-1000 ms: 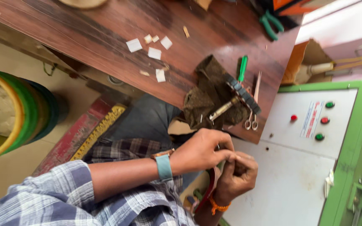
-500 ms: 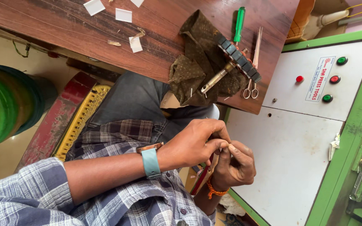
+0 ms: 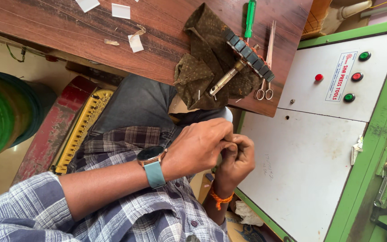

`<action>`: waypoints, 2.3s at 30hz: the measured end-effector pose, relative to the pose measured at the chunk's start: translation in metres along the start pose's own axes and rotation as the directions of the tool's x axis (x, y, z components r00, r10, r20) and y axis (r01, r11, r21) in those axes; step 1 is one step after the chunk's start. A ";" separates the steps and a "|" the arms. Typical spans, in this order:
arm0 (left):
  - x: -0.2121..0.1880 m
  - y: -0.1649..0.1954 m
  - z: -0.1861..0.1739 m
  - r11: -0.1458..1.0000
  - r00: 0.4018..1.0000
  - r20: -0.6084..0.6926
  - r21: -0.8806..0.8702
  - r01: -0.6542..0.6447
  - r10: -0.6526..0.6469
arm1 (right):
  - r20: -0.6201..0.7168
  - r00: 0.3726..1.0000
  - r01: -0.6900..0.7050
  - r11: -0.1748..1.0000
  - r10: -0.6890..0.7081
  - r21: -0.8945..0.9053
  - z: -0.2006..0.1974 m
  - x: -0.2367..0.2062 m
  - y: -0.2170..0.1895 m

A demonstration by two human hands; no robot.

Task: The person inserts small white rectangular pieces into slots on a circular mechanical component using a green screwdriver and scissors. They repeatedly pick up pieces, cut them, and place them into the component while seated at a workbench.

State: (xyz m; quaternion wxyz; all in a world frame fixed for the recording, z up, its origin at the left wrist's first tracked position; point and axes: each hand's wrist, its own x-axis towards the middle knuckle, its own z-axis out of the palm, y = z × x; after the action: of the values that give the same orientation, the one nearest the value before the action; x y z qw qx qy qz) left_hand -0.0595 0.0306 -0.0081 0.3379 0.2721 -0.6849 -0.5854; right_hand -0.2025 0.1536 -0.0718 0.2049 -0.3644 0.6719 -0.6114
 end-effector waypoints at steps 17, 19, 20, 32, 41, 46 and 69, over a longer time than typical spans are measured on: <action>0.015 0.001 -0.033 0.957 0.969 0.238 0.263 -0.121 0.057 | 0.029 0.999 -0.035 0.997 0.037 -0.066 0.008 0.010 -0.022; 0.017 0.002 -0.038 0.932 0.938 0.345 0.332 -0.147 0.025 | 0.109 0.990 -0.105 0.989 0.094 0.102 0.002 0.013 -0.022; 0.019 0.002 -0.041 0.931 0.915 0.392 0.291 -0.222 0.096 | 0.175 0.977 -0.162 0.956 0.121 0.245 -0.002 0.015 -0.022; 0.032 0.009 -0.045 0.751 0.759 0.582 0.352 -0.559 0.293 | 0.476 0.784 -0.566 0.773 0.398 0.287 -0.018 0.020 -0.007; 0.075 0.014 -0.023 0.497 0.683 0.383 0.480 -0.723 0.623 | 0.434 0.900 -0.342 0.703 0.053 0.624 -0.042 0.046 -0.013; 0.143 -0.003 -0.026 0.281 0.676 0.217 0.789 -0.546 0.704 | 0.299 0.942 -0.328 0.601 0.152 0.729 -0.047 0.032 0.002; 0.112 -0.034 -0.089 0.911 0.906 -0.098 0.052 -0.409 0.412 | 0.082 0.769 0.639 0.766 -0.634 -0.065 0.059 0.119 -0.030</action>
State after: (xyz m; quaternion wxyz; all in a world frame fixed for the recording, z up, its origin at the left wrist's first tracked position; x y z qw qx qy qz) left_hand -0.0607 -0.1160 -0.0183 0.4853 0.1578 -0.7166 -0.4754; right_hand -0.2307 0.0261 -0.0324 -0.0124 -0.5960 0.5294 -0.6036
